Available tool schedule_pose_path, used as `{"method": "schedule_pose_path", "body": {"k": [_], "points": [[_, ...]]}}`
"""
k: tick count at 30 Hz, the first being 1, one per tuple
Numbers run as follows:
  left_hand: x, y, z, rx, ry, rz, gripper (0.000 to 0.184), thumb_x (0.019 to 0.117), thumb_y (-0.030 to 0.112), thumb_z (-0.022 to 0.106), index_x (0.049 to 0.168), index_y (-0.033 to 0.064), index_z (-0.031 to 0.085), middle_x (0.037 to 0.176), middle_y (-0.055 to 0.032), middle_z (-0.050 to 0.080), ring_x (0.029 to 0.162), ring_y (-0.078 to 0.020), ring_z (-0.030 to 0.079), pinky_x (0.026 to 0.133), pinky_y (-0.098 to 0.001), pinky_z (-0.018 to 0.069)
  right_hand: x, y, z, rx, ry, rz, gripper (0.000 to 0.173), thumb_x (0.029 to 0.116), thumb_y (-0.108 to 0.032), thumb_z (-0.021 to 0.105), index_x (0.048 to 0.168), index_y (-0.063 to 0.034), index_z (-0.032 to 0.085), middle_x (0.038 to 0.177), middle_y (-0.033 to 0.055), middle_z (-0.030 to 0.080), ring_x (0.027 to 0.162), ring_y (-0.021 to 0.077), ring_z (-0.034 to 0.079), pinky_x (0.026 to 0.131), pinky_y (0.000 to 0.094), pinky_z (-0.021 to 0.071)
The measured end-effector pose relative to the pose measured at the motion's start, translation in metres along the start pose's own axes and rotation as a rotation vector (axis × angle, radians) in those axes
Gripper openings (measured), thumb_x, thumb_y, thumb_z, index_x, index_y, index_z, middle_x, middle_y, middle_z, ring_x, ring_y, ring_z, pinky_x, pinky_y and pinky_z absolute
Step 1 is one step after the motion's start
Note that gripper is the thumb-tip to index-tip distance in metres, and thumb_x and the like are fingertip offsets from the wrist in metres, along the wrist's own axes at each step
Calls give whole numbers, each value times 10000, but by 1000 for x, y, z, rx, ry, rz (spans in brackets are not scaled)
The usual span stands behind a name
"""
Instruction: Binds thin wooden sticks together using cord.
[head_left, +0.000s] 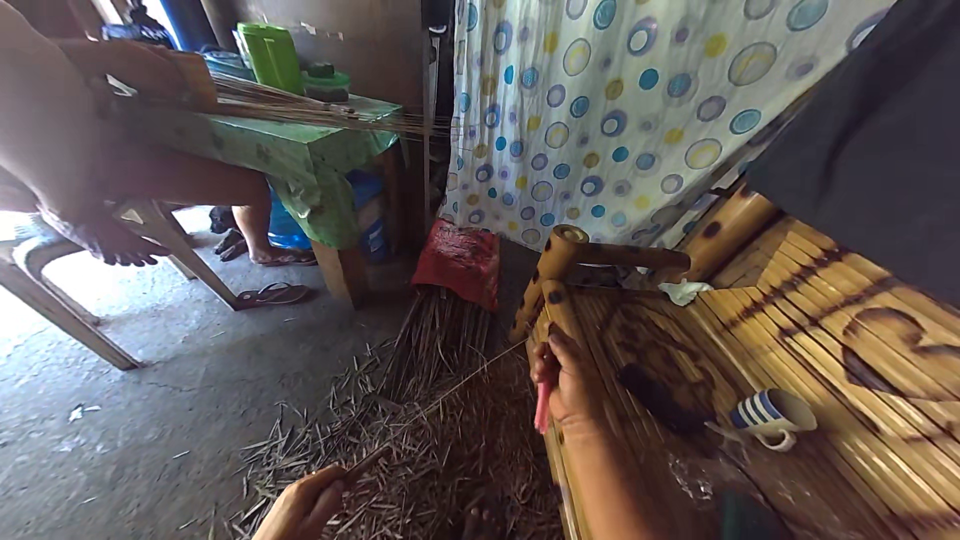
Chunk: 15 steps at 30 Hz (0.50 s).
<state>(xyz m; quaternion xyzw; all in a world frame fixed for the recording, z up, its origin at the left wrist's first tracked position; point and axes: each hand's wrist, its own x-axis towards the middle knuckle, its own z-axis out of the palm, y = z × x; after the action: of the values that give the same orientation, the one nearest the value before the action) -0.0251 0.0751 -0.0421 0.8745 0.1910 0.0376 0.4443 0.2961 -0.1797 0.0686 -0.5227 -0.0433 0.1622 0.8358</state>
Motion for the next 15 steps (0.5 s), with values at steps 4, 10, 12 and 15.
{"method": "schedule_pose_path", "body": {"k": [4, 10, 12, 15], "points": [[0, 14, 3, -31, -72, -22, 366, 1009, 249, 391, 1045, 72, 709, 767, -28, 659, 653, -147, 620, 641, -419, 529, -44, 42, 25, -160, -310, 227, 353, 1083, -169, 462, 1378, -19, 583, 780, 85, 674, 536, 117, 582, 495, 269, 517], [-3, 8, 2, -48, -55, -15, 368, 986, 277, 393, 1025, 112, 719, 733, 4, 624, 616, -113, 582, 595, -384, 507, -53, 53, 31, -175, -291, 252, 339, 1074, -138, 484, 1365, 1, 585, 781, 99, 676, 530, 121, 584, 479, 264, 515], [-2, 3, 1, -28, -50, -16, 379, 981, 310, 387, 991, 130, 721, 716, 11, 610, 613, -114, 572, 590, -396, 493, -26, 32, 20, -160, -159, 135, 337, 1093, -154, 449, 1371, -6, 569, 791, 80, 667, 525, 107, 570, 473, 254, 507], [-1, 6, 0, -33, -47, -8, 409, 975, 316, 374, 1011, 118, 730, 709, 13, 599, 613, -107, 554, 597, -386, 482, -4, 19, 10, -76, -39, 49, 322, 1098, -135, 440, 1359, 8, 562, 779, 87, 666, 498, 110, 563, 441, 244, 494]]}}
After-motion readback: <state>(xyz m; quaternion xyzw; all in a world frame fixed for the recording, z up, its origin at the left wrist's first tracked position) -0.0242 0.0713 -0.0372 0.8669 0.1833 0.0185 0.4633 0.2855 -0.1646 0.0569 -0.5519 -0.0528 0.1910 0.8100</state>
